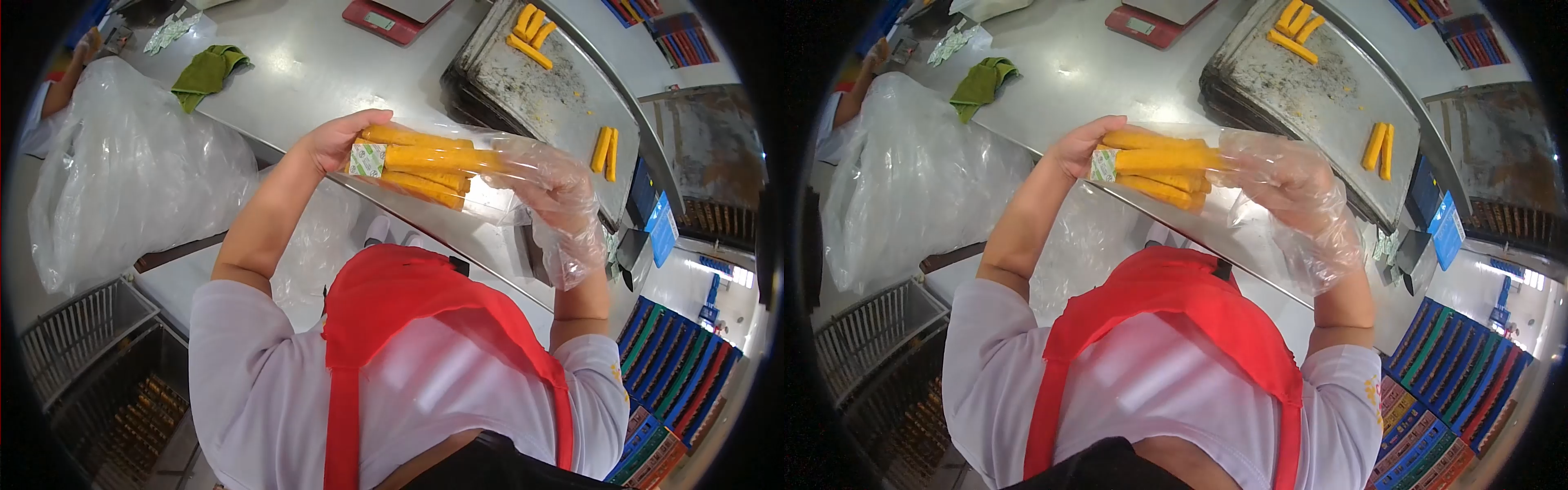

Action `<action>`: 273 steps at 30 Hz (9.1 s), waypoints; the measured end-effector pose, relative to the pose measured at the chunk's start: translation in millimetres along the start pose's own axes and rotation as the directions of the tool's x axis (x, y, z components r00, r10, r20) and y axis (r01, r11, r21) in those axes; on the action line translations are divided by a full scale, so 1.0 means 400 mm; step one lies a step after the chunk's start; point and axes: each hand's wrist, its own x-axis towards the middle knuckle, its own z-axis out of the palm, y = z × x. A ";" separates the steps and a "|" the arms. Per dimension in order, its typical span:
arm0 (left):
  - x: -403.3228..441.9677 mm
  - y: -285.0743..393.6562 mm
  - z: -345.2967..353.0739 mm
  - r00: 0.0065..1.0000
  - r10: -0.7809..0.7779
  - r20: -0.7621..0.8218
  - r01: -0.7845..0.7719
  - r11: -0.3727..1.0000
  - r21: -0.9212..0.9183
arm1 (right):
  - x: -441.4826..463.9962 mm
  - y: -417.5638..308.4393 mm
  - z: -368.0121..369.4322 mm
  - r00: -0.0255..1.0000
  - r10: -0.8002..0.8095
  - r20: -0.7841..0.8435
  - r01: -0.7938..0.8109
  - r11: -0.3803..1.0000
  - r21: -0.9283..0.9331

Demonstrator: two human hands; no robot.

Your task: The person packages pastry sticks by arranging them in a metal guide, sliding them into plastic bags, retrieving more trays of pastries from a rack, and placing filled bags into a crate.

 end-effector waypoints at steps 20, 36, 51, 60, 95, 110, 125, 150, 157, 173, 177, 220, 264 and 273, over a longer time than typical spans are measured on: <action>0.037 -0.108 0.123 0.970 0.221 -0.100 -0.214 0.973 0.084 | -0.122 -0.109 0.018 0.994 0.080 -0.075 -0.084 0.995 -0.049; -0.142 -0.186 0.027 0.937 0.341 0.070 -0.341 0.858 0.384 | -0.084 -0.036 -0.005 0.984 -0.003 0.180 -0.080 0.888 0.452; -0.199 0.054 -0.269 0.190 0.974 0.124 0.630 -0.218 0.745 | -0.627 0.059 -0.094 0.190 0.915 -0.355 -0.982 0.181 -0.058; 0.012 -0.170 -0.021 0.453 0.889 0.066 0.139 -0.143 0.980 | -0.477 0.132 0.113 0.332 0.907 -0.258 -0.937 0.287 -0.197; 0.167 -0.223 0.056 0.661 0.750 0.004 0.001 -0.007 1.000 | 0.416 0.579 -0.135 0.296 0.745 -0.598 -0.954 0.197 -0.227; 0.156 -0.239 0.044 0.701 0.713 0.009 -0.014 0.001 1.000 | 0.081 0.607 -0.368 0.481 0.500 -0.720 -0.870 0.372 -0.323; 0.198 -0.222 0.125 0.868 0.480 0.125 0.133 -0.467 0.874 | -0.377 0.321 -0.303 0.335 0.504 -0.796 -0.928 0.032 -0.371; 0.358 -0.315 0.274 0.969 0.189 0.159 0.045 -0.769 0.638 | -0.300 0.283 -0.193 0.380 0.584 -0.718 -0.803 0.593 0.057; 0.225 -0.234 0.117 0.908 0.372 0.193 0.032 -0.520 0.853 | -0.430 0.255 -0.127 0.669 0.705 -0.235 -0.114 0.410 0.905; 0.267 -0.187 0.169 0.939 0.083 0.333 -0.234 -0.553 0.799 | -0.380 0.234 -0.220 0.365 0.706 -0.607 -0.921 0.368 -0.126; 0.279 -0.169 0.162 0.946 0.079 0.313 -0.220 -0.550 0.806 | -0.404 0.369 -0.356 0.473 0.314 -0.824 -0.880 0.221 -0.421; 0.260 -0.197 0.173 0.828 0.323 0.459 -0.116 -0.701 0.704 | -0.442 0.207 0.065 0.616 0.667 -0.419 -0.671 0.723 0.163; -1.687 -1.077 0.705 -0.835 0.308 0.456 0.547 0.381 0.745 | -0.110 -0.670 1.443 0.483 0.073 0.873 -0.698 0.634 0.333; -1.661 -1.216 0.818 -0.857 0.245 0.454 0.516 0.427 0.743 | 0.062 -0.993 1.863 0.102 -0.211 0.972 -0.562 0.794 0.231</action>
